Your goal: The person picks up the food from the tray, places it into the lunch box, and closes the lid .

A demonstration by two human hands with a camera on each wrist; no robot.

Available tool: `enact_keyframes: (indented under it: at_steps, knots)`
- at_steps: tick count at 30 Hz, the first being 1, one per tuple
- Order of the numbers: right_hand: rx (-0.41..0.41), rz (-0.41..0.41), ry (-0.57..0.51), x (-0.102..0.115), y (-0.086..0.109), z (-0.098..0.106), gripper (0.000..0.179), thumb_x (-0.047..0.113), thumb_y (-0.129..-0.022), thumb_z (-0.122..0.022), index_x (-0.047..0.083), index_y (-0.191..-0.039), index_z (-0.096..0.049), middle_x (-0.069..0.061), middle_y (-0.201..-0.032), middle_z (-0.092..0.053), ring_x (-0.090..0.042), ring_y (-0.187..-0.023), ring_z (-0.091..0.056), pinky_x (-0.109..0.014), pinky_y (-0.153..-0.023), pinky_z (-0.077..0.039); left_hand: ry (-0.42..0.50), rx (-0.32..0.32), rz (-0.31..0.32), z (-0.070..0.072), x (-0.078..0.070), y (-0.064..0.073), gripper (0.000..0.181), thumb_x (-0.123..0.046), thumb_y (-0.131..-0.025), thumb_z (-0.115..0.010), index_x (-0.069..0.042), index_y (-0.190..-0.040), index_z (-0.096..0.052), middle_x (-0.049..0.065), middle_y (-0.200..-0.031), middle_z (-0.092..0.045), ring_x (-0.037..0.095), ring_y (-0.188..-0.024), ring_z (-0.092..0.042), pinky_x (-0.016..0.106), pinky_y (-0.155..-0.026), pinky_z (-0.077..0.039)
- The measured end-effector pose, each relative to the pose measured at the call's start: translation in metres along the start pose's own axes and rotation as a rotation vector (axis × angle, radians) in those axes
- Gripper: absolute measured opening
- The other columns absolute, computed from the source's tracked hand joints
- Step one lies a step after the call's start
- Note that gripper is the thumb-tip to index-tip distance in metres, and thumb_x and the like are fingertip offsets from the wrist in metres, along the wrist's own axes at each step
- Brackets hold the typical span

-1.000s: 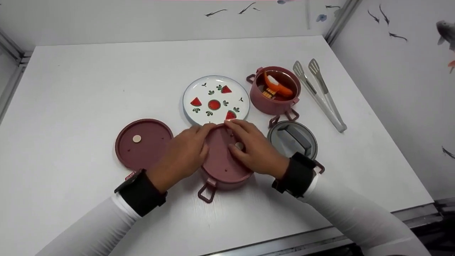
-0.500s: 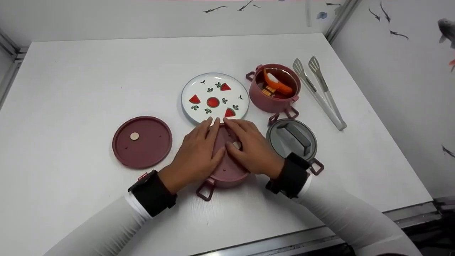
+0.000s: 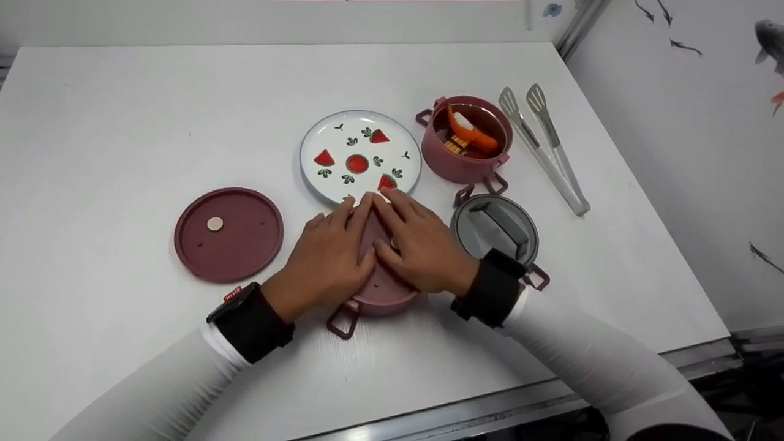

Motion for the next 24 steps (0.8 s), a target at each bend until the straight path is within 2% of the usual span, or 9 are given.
enact_keyframes:
  at_steps: [4,11,15,19,24]
  knots:
    - [-0.013,-0.005,-0.018,0.0002,-0.0029,0.0021,0.068,0.043,-0.101,-0.043,0.015,-0.16,-0.024,-0.009,-0.16,-0.033,-0.024,-0.149,-0.031,-0.043,-0.125,-0.024,0.028,0.004,0.006,0.0014,0.0027,-0.0017,0.071,-0.036,-0.098,-0.043,-0.008,-0.159,-0.021,0.02,-0.151,-0.04,0.036,-0.134,-0.051,0.052,-0.112,-0.041]
    - [-0.042,-0.01,-0.046,0.0015,0.0001,0.0049,0.067,0.042,-0.101,-0.044,0.019,-0.16,-0.023,-0.009,-0.153,-0.042,-0.028,-0.142,-0.038,-0.049,-0.12,-0.031,0.05,-0.053,0.022,0.0032,0.0033,0.0014,0.07,-0.035,-0.097,-0.044,-0.011,-0.16,-0.022,0.02,-0.155,-0.038,0.036,-0.142,-0.042,0.055,-0.114,-0.038]
    - [-0.056,-0.012,-0.052,0.0019,-0.0004,0.0076,0.066,0.044,-0.101,-0.044,0.021,-0.16,-0.024,-0.008,-0.152,-0.042,-0.029,-0.138,-0.041,-0.05,-0.116,-0.035,0.034,-0.054,0.026,0.0062,0.0023,0.0001,0.071,-0.034,-0.097,-0.045,-0.011,-0.16,-0.022,0.02,-0.156,-0.037,0.038,-0.14,-0.043,0.057,-0.11,-0.041]
    - [-0.068,-0.02,-0.053,-0.0002,-0.0003,0.0093,0.065,0.044,-0.101,-0.045,0.021,-0.159,-0.026,-0.007,-0.151,-0.043,-0.03,-0.134,-0.044,-0.05,-0.112,-0.039,0.023,-0.021,0.018,0.0059,0.0014,-0.0028,0.071,-0.034,-0.098,-0.044,-0.011,-0.16,-0.019,0.021,-0.156,-0.036,0.038,-0.139,-0.043,0.057,-0.108,-0.043]
    - [-0.068,-0.05,-0.059,-0.0002,0.0028,0.0061,0.066,0.045,-0.101,-0.045,0.023,-0.159,-0.026,-0.006,-0.148,-0.044,-0.03,-0.129,-0.047,-0.05,-0.108,-0.042,0.027,0.052,0.003,0.0003,0.0043,-0.0032,0.07,-0.037,-0.1,-0.041,-0.012,-0.161,-0.017,0.019,-0.159,-0.033,0.035,-0.143,-0.04,0.056,-0.111,-0.041]
Point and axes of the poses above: each hand's wrist, its own y-axis away from the middle knuckle, its own z-axis out of the back of the hand, x = y × z, the point moved 10 cm from there along -y, towards the middle knuckle
